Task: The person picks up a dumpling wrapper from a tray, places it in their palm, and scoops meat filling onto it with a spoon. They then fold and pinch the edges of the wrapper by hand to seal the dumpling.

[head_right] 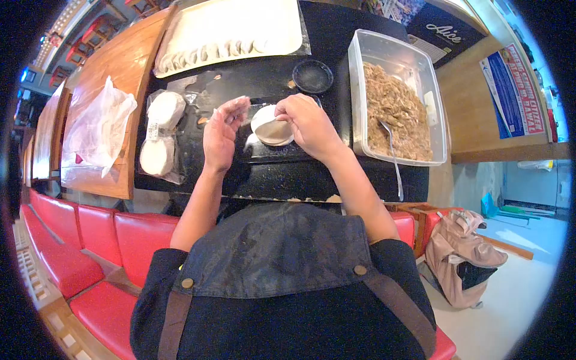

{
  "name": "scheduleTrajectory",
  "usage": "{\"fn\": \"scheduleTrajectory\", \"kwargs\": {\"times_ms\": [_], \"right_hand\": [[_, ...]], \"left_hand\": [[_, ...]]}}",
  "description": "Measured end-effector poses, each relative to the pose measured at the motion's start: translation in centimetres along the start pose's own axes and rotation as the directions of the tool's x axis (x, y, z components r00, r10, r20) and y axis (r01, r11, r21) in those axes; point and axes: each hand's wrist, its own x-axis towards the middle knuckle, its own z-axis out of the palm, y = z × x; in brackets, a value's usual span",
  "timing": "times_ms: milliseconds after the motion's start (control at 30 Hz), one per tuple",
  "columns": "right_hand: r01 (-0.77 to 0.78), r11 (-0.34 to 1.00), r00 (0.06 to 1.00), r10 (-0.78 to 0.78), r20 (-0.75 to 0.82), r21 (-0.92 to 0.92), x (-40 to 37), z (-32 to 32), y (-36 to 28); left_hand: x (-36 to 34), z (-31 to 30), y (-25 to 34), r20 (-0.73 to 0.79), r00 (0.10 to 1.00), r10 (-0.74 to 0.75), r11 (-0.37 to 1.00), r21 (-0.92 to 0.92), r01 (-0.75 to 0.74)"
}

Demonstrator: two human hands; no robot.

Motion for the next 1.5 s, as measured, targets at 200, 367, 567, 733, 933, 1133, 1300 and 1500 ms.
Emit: {"fn": "scheduleTrajectory", "kwargs": {"times_ms": [200,367,567,733,933,1133,1300,1500], "right_hand": [[0.051,0.999,0.997,-0.051,0.050,0.008,2.6,-1.1,-1.6],[-0.028,0.992,0.995,0.016,0.098,0.124,4.4,1.2,-0.3],[-0.062,0.952,0.959,-0.027,-0.282,-0.299,2.6,-2.5,-2.2],[-0.534,0.542,0.829,0.487,-0.275,-0.649,-5.9,-11.5,-8.3],[-0.598,0.246,0.614,0.753,-0.238,-0.763,-10.4,-13.5,-6.8],[-0.447,0.202,0.845,0.415,-0.337,-0.872,-9.4,-16.1,-6.0],[-0.336,0.342,0.911,0.355,-0.210,-0.878,-10.5,-15.1,-3.4],[-0.358,0.337,0.828,0.546,-0.129,-0.871,-11.0,-15.3,-7.2]], "left_hand": [[1.3,3.4,-0.6,0.355,0.914,-0.199,0.814,-0.460,0.356],[0.9,3.1,-1.4,0.474,0.861,-0.185,0.394,-0.766,0.507],[0.4,3.3,0.0,0.449,0.877,-0.172,0.436,-0.764,0.476],[0.3,4.1,1.2,0.326,0.891,-0.316,0.496,-0.743,0.448],[-0.8,6.6,0.1,0.525,0.801,-0.288,0.283,-0.752,0.595],[-2.8,8.1,-0.4,0.583,0.706,-0.401,0.154,-0.717,0.680],[-3.3,8.2,-0.1,0.565,0.704,-0.429,0.183,-0.709,0.681],[-3.2,7.9,0.3,0.522,0.729,-0.443,0.241,-0.714,0.657]]}}
